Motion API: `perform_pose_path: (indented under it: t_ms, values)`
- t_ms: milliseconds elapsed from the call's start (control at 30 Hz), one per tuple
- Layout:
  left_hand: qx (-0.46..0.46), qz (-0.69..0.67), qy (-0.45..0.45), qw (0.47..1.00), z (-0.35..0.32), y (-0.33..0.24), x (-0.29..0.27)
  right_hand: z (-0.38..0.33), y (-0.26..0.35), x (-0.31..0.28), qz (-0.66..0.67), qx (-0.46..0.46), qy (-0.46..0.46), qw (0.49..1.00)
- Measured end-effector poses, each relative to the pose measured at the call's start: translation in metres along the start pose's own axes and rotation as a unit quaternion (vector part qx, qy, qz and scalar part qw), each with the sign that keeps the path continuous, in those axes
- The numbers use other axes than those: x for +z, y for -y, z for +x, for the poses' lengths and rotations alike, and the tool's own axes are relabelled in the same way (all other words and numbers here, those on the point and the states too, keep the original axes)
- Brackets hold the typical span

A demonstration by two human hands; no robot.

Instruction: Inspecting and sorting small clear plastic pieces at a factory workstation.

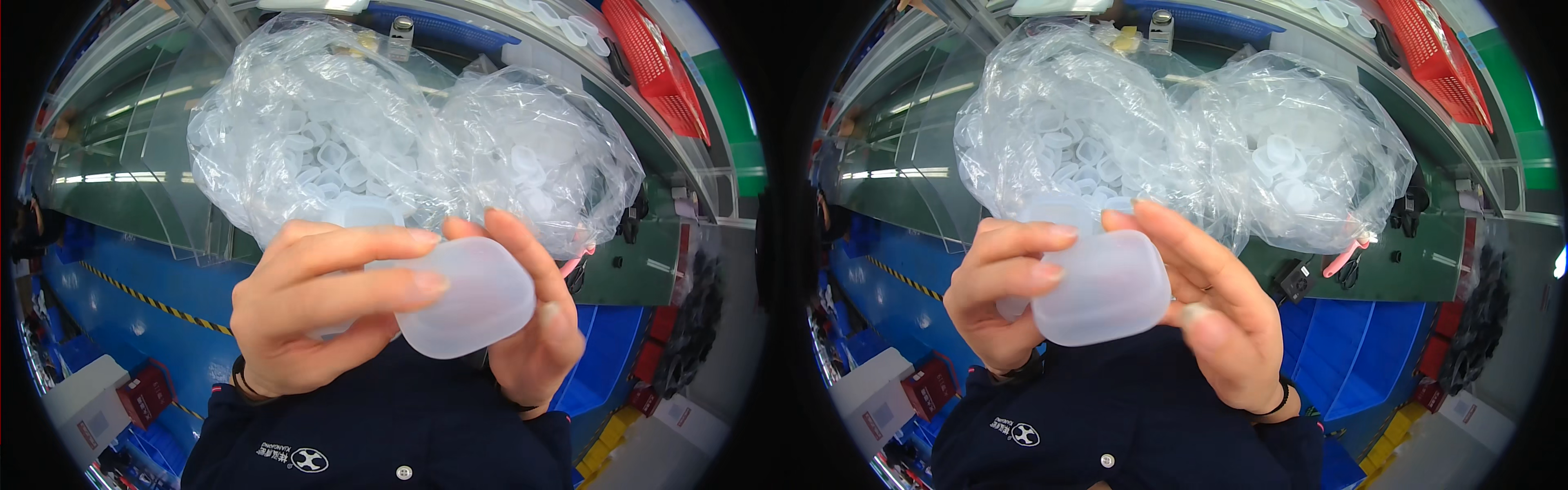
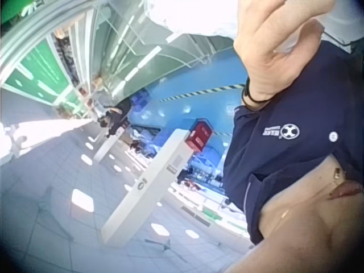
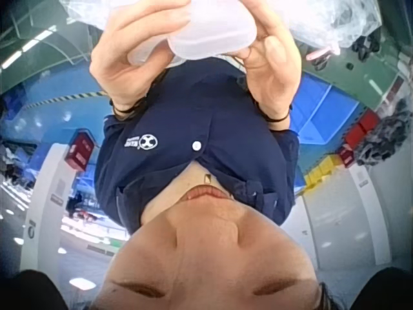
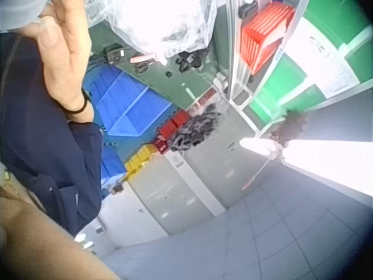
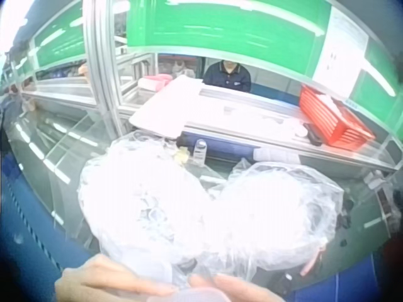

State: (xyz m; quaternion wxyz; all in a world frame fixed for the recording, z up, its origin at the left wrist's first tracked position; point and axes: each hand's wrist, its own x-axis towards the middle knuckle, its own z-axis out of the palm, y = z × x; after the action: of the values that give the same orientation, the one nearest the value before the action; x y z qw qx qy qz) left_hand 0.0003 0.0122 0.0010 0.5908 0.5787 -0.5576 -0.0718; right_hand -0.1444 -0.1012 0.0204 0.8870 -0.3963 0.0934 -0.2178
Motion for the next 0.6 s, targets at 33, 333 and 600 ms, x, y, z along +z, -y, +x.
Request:
perform_pose_path:
  t_ms: [33,333,600]
  values:
    - [0.039,0.045,0.021,0.998,-0.002,0.003,-0.002,0.0,0.002,0.004,0.094,0.052,-0.056,0.993]
    - [-0.143,-0.187,-0.032,0.971,-0.009,-0.009,0.002,0.0,-0.009,-0.013,-0.151,-0.11,0.088,0.978]
    - [-0.202,-0.225,-0.047,0.952,-0.01,-0.014,0.013,0.0,-0.006,-0.01,-0.188,-0.181,-0.005,0.965]
